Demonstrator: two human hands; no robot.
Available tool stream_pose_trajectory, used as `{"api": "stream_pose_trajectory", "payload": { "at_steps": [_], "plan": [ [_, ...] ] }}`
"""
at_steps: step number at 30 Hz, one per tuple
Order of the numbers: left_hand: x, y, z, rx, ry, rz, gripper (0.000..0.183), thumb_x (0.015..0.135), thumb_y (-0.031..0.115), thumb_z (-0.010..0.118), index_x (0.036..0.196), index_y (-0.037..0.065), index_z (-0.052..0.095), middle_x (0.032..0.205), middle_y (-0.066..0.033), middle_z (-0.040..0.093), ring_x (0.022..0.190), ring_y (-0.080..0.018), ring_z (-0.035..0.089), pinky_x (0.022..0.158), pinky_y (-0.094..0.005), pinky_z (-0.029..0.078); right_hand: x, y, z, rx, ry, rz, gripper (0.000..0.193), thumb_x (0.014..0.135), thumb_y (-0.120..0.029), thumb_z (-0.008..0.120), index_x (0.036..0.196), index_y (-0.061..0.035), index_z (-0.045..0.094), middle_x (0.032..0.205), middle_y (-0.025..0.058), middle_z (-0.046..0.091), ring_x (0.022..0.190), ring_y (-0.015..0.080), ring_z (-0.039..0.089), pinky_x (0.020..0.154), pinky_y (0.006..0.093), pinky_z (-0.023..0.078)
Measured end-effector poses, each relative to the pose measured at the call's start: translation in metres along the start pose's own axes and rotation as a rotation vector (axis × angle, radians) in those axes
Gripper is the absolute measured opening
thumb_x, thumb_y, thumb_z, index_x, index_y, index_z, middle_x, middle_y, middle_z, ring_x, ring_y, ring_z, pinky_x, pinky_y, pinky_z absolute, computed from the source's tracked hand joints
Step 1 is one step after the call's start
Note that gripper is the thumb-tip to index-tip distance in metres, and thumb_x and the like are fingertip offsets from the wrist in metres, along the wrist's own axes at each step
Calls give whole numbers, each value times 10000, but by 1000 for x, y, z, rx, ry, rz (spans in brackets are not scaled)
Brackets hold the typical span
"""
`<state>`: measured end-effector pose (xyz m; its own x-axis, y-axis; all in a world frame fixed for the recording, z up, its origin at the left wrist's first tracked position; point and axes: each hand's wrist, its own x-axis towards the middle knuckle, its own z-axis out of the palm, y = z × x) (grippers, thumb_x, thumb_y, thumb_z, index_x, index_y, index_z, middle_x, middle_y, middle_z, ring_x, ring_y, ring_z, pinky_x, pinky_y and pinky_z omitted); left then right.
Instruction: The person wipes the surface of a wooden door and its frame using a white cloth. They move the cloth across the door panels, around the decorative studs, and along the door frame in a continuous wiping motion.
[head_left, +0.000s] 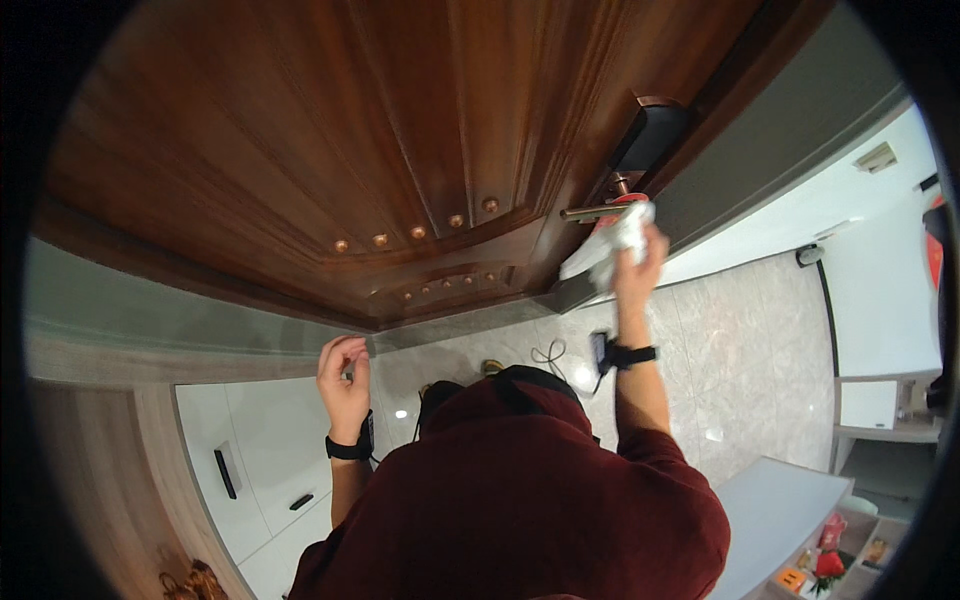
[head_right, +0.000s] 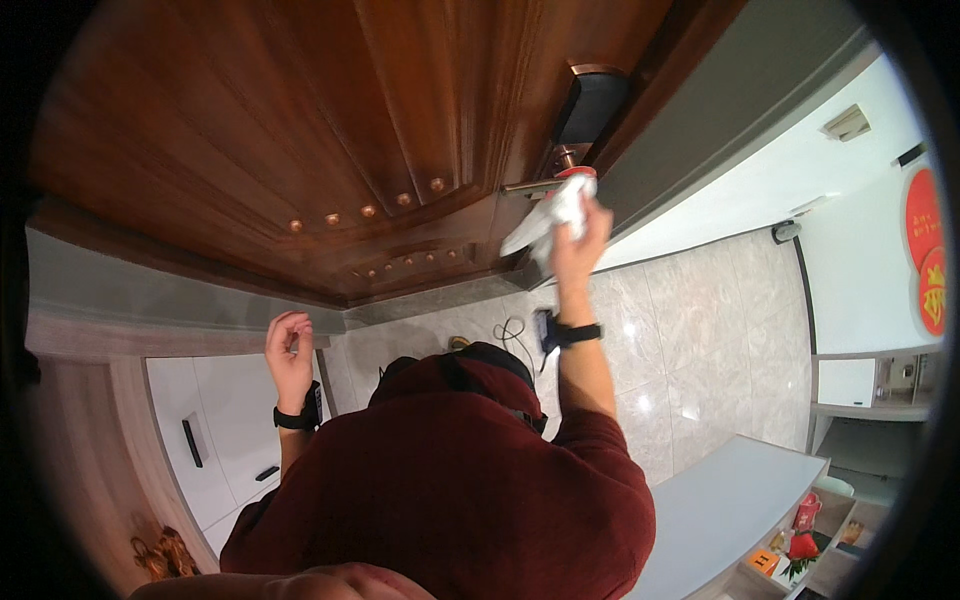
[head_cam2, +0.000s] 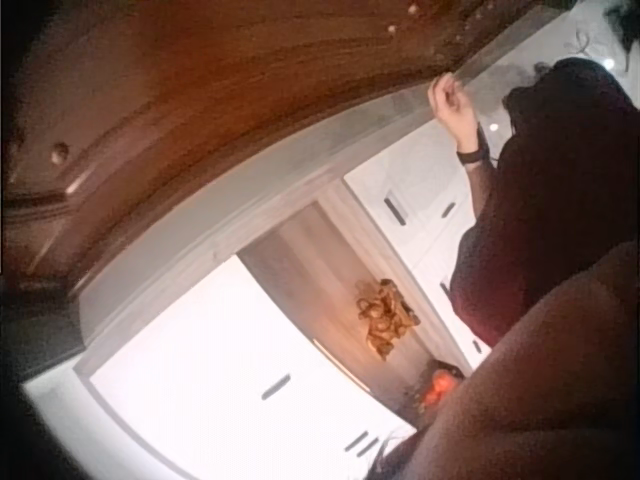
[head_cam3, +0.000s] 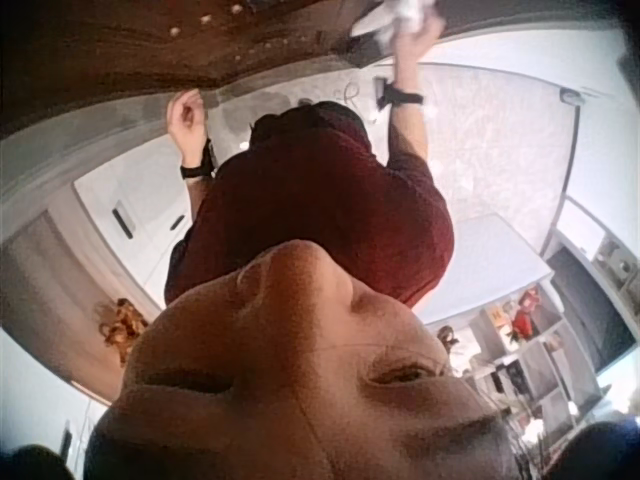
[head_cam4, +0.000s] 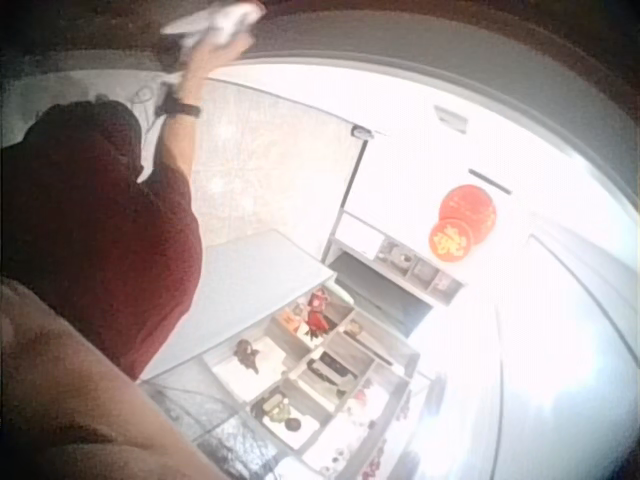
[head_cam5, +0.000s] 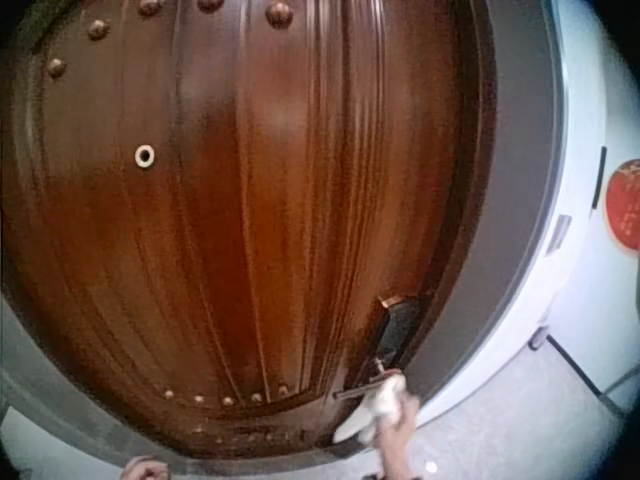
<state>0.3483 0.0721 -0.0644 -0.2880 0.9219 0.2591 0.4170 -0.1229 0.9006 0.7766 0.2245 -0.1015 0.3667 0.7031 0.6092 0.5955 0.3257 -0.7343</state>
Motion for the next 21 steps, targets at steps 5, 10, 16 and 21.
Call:
{"api": "stream_pose_trajectory", "payload": {
  "at_steps": [5, 10, 16, 21],
  "plan": [
    [9, 9, 6, 35, -76, 50, 181, 884, -79, 631, 1047, -19, 681, 1112, -108, 648, 948, -184, 660, 855, -289, 544, -64, 31, 90, 941, -119, 872, 288, 955, -58, 605, 1241, -32, 602, 1106, 49, 651, 1043, 203, 631, 937, 323, 493],
    [17, 16, 6, 78, -80, 115, 183, 880, -75, 639, 1046, -14, 687, 1098, -112, 656, 928, -191, 666, 843, -294, 546, -10, 33, 134, 1244, 94, 891, 230, 961, -1, 606, 1184, -51, 593, 1100, 49, 657, 980, 194, 653, 815, 349, 559],
    [13, 24, 6, 113, -104, 71, 174, 884, -63, 642, 1042, -10, 691, 1091, -111, 658, 933, -195, 664, 848, -300, 544, 15, 32, 150, 1144, 263, 788, 283, 974, -85, 650, 1244, -26, 591, 1098, 69, 664, 955, 223, 676, 822, 375, 577],
    [18, 29, 5, 129, -112, 45, 164, 892, -46, 641, 1043, -8, 692, 1096, -114, 655, 947, -201, 663, 853, -301, 542, 16, 53, 150, 841, 282, 884, 287, 935, -106, 683, 1182, 34, 644, 1100, 97, 686, 913, 216, 685, 795, 357, 570]
  ]
}}
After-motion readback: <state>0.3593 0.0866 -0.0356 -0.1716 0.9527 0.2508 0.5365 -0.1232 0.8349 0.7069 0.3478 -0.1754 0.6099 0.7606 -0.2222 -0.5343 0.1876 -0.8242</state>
